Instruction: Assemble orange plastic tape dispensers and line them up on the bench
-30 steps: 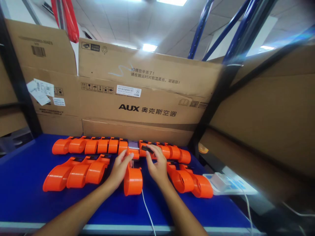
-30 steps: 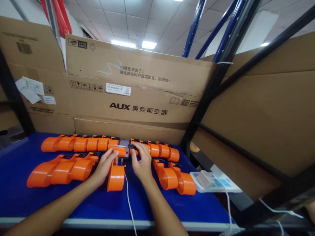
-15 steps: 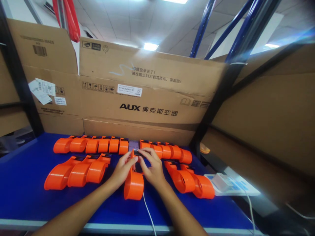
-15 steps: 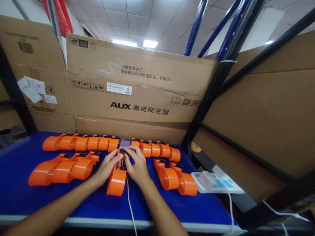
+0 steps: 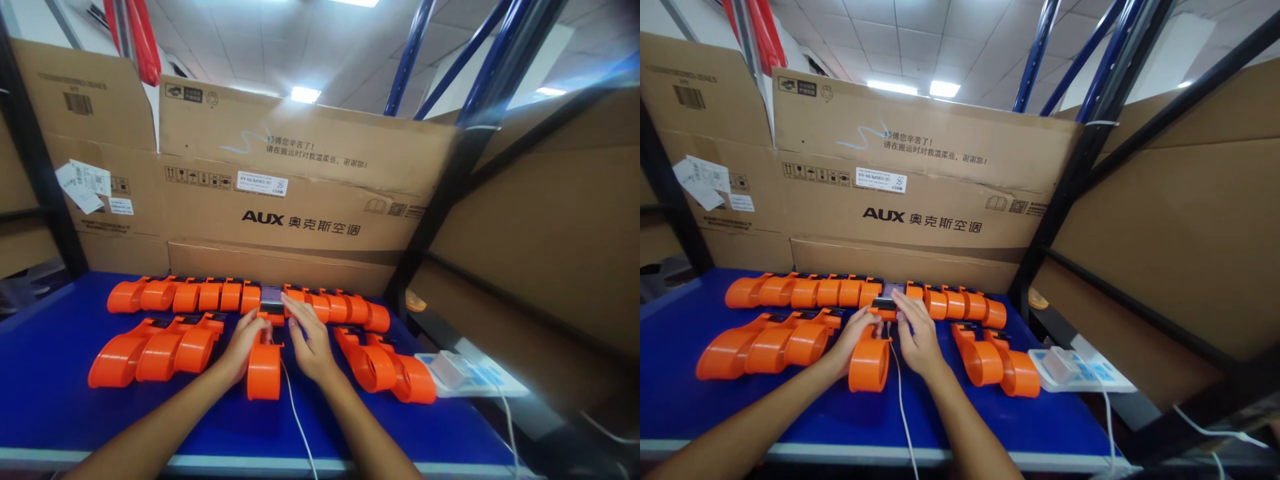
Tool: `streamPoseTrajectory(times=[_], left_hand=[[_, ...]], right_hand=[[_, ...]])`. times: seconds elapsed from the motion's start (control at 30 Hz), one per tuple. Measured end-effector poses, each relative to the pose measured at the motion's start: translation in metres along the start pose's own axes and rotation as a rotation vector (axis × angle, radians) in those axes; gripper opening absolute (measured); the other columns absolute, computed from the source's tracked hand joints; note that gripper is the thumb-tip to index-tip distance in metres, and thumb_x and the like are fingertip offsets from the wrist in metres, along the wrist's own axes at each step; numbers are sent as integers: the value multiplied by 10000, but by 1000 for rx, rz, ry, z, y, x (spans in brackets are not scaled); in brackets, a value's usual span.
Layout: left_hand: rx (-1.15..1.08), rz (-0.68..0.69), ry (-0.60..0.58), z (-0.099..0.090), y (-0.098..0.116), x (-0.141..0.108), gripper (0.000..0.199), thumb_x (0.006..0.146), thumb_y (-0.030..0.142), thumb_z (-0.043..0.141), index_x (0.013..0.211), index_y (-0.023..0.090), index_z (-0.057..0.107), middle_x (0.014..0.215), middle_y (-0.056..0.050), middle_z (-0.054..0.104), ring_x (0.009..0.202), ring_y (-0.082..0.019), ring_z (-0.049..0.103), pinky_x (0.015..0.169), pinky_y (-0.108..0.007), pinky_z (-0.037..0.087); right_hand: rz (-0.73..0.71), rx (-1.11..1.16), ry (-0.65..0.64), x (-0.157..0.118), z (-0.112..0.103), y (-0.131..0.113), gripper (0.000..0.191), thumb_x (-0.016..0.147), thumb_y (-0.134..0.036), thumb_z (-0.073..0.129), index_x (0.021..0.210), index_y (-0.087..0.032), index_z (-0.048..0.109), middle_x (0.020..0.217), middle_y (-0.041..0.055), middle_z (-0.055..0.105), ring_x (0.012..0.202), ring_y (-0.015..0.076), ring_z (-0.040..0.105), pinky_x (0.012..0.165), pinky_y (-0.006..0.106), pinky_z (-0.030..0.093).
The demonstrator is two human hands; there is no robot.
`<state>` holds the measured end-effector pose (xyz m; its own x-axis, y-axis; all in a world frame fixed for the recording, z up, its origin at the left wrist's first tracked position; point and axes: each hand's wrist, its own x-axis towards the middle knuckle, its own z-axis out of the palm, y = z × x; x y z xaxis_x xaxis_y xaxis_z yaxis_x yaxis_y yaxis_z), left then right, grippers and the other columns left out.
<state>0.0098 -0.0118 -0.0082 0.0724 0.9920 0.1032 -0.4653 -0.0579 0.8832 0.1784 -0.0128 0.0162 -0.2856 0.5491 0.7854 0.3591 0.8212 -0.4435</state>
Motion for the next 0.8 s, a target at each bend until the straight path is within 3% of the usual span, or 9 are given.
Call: streamPoseTrajectory(times=[0.1, 0.17, 0.33, 0.4, 0.5, 0.67, 0.8], left_hand=[[-86, -57, 7, 1, 4, 0, 256, 657, 351, 772, 718, 186, 586, 563, 40, 577, 468, -96, 491, 501, -224, 396], [-126, -59, -12, 1, 7, -1, 272, 664, 365, 780, 697, 182, 581, 541, 38, 566, 452, -92, 483, 487, -222, 391], [-180, -24, -62, 0, 10, -7, 315, 699, 390, 762, 616, 185, 537, 509, 29, 552, 444, -100, 494, 497, -241, 418], [-197, -28, -80, 0, 10, -9, 308, 709, 394, 755, 631, 186, 542, 518, 29, 554, 441, -100, 492, 494, -244, 416], [-194, -45, -109, -1, 11, -11, 319, 717, 411, 752, 644, 190, 535, 521, 31, 542, 446, -103, 492, 480, -239, 403], [-185, -50, -109, 1, 13, -13, 305, 713, 408, 765, 692, 197, 547, 516, 38, 539, 439, -107, 495, 472, -235, 412], [-207, -36, -102, 2, 13, -15, 286, 723, 391, 758, 685, 189, 559, 510, 37, 542, 432, -100, 484, 474, -228, 415]], right_hand=[[93, -20, 73, -2, 3, 6, 386, 1030, -241, 418, 1369, -262, 601, 1214, 101, 704, 1085, 253, 662, 946, 432, 534], [123, -65, 7, -3, 6, 9, 328, 1027, -236, 424, 1255, -237, 658, 1095, 99, 718, 994, 247, 661, 895, 406, 535], [-29, -188, -508, -6, 16, 3, 212, 992, -194, 487, 1092, -228, 671, 1104, 83, 706, 1092, 258, 589, 962, 414, 468], [-103, -220, -620, -9, 23, -1, 158, 972, -245, 560, 1085, -229, 669, 1171, 94, 690, 1200, 285, 532, 1020, 444, 423], [-136, -303, -689, -17, 33, -3, 247, 909, -344, 669, 1119, -214, 673, 1219, 139, 664, 1245, 338, 475, 1027, 493, 395], [-157, -366, -709, -23, 41, -1, 287, 885, -354, 688, 1131, -207, 685, 1184, 151, 663, 1207, 342, 474, 1030, 517, 376], [-164, -375, -731, -20, 42, -3, 374, 864, -379, 702, 1192, -201, 673, 1252, 159, 638, 1279, 353, 429, 1086, 539, 337]])
